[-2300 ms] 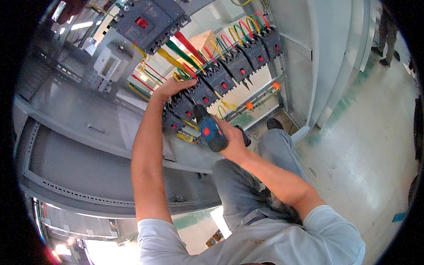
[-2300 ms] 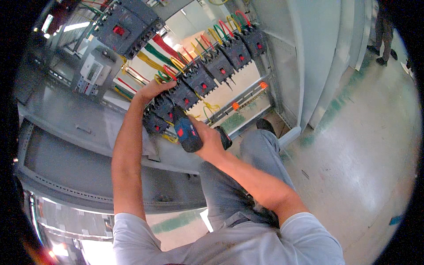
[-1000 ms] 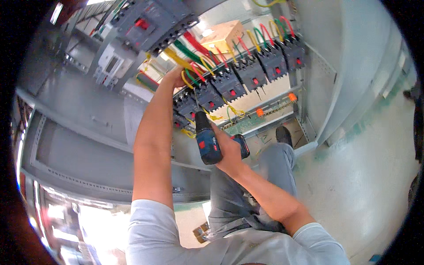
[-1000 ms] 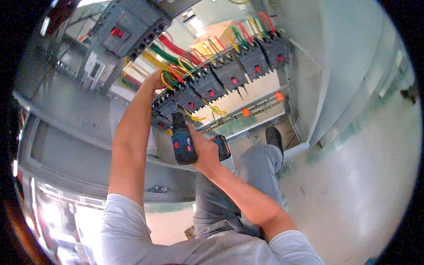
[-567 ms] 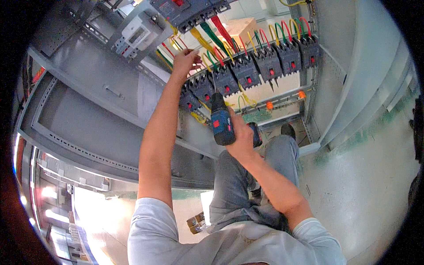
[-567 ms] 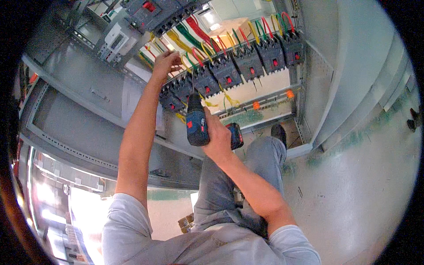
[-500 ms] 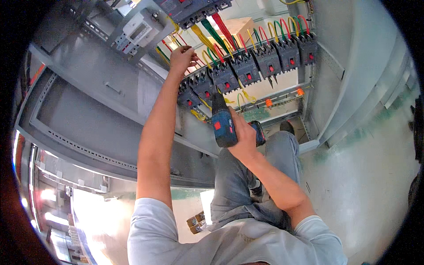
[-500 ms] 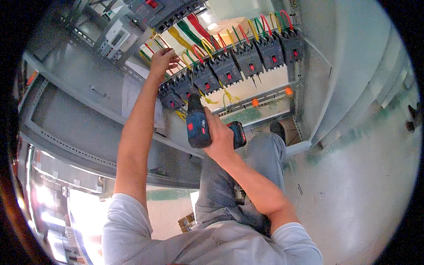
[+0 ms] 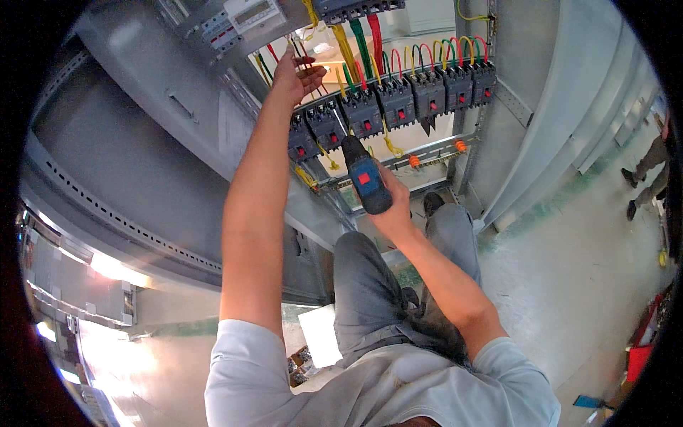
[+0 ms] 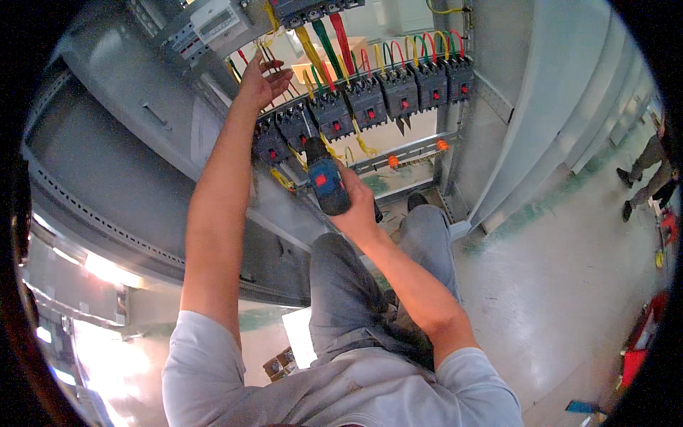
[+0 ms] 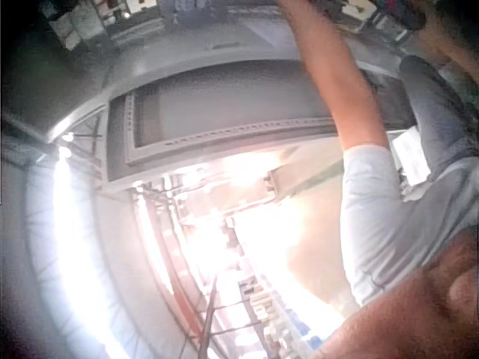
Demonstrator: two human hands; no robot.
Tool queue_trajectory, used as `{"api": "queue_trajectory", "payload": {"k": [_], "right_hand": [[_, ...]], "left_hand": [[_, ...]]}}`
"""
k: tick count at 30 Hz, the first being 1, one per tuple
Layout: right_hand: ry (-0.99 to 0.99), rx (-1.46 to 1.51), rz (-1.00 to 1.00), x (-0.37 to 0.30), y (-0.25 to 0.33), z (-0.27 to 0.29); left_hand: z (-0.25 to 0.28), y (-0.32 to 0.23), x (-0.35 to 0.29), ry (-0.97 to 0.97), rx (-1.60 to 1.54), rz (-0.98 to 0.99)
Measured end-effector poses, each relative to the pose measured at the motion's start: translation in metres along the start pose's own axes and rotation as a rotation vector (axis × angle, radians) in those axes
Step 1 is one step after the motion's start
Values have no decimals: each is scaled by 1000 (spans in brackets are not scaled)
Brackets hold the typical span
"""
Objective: The person uses a cordless drill to tighten terminal screws on a row of circuit breakers inside an open electrical panel. They then adjust and organize the connected wires by hand before standing up and moving away from the panel.
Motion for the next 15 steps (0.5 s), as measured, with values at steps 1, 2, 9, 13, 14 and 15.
{"api": "queue_trajectory", "payload": {"k": [1,2,9,13,14,15], "right_hand": [[-3,-18,-21,-2,1,-3],[-5,-36,-42,-4,3,-6],[-56,-83,14,-1,-11,-30],[-79,-34,-76,0,8,-35],[-96,-35,-76,1,12,-37],[-116,-41,-77,1,13,-36]], "left_hand": [[7,1,-3,43,-39,78],[12,5,-5,46,-9,90],[6,9,-27,145,228,256],[5,16,-28,339,172,328],[7,17,-26,341,144,313],[8,21,-24,348,116,302]]}}
Point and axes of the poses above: each hand's wrist, its own x-axis towards the middle knuckle, its own z-axis out of the back of the hand, y = z × x, the point moved 4 cm from there along x, towards the middle knuckle, and after that the axes turned 4 degrees about -y, right-handed, at the moved point
